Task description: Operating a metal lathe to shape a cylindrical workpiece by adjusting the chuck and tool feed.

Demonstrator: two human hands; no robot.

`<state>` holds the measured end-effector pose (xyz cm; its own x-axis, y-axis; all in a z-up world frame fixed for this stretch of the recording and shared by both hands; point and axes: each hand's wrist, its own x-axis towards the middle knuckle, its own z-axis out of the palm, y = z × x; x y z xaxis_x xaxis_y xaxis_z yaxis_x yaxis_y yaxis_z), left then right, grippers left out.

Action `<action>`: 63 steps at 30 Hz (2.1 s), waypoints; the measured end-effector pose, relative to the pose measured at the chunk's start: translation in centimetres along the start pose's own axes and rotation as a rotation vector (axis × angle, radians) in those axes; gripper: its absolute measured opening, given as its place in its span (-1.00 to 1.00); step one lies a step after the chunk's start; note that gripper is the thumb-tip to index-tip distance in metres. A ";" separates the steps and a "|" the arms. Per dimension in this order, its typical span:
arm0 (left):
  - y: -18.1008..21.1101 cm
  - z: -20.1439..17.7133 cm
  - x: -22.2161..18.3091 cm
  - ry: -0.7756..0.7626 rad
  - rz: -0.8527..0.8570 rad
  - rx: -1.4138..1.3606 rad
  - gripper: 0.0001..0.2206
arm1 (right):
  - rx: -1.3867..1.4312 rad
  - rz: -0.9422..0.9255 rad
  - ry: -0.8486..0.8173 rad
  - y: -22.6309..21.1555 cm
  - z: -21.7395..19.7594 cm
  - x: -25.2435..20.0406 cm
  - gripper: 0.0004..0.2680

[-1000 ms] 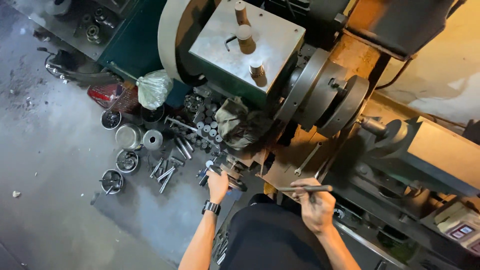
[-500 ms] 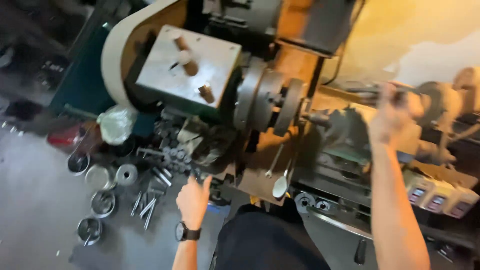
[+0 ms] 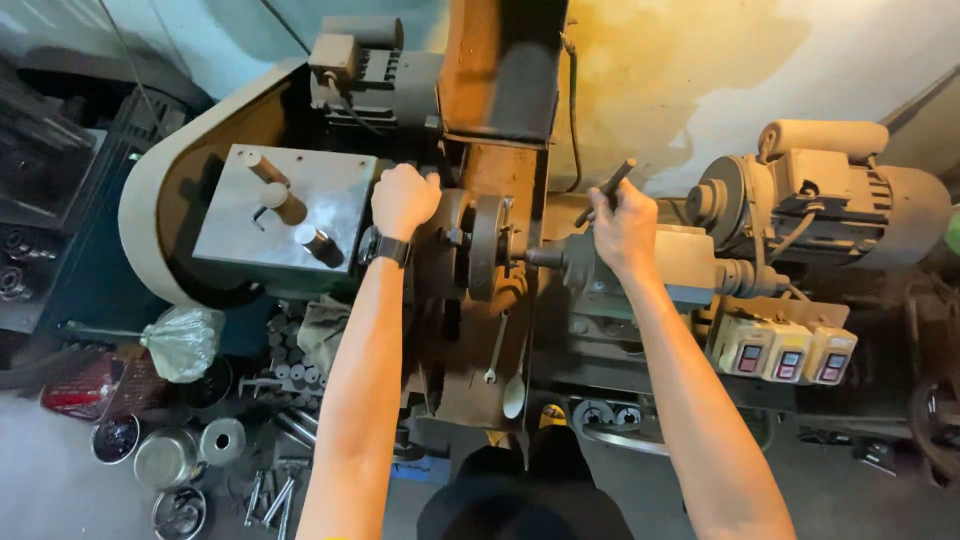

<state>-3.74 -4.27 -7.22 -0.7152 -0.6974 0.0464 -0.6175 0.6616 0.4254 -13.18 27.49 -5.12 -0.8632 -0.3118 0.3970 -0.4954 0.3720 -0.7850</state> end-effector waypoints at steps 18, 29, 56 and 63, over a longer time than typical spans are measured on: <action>-1.6 -1.1 -19.7 0.699 0.376 -0.483 -0.56 | 0.104 0.106 0.000 -1.2 0.2 -0.2 -0.95; 0.7 -4.4 -10.3 0.172 0.140 -0.345 -0.61 | 0.001 0.033 -0.016 -0.8 -0.2 -0.3 -0.96; -28.7 13.5 -40.3 0.174 -0.700 -0.394 -0.45 | 0.842 0.191 -0.466 -11.3 1.3 -22.5 -0.91; -31.2 14.9 -40.1 0.109 -0.729 -0.424 -0.54 | 0.738 0.005 -0.396 -11.9 -1.1 -18.6 -0.90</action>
<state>39.34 7.18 -35.80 -0.1377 -0.9461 -0.2933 -0.7209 -0.1073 0.6846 8.64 29.79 -2.65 -0.6993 -0.6467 0.3047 -0.1822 -0.2509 -0.9507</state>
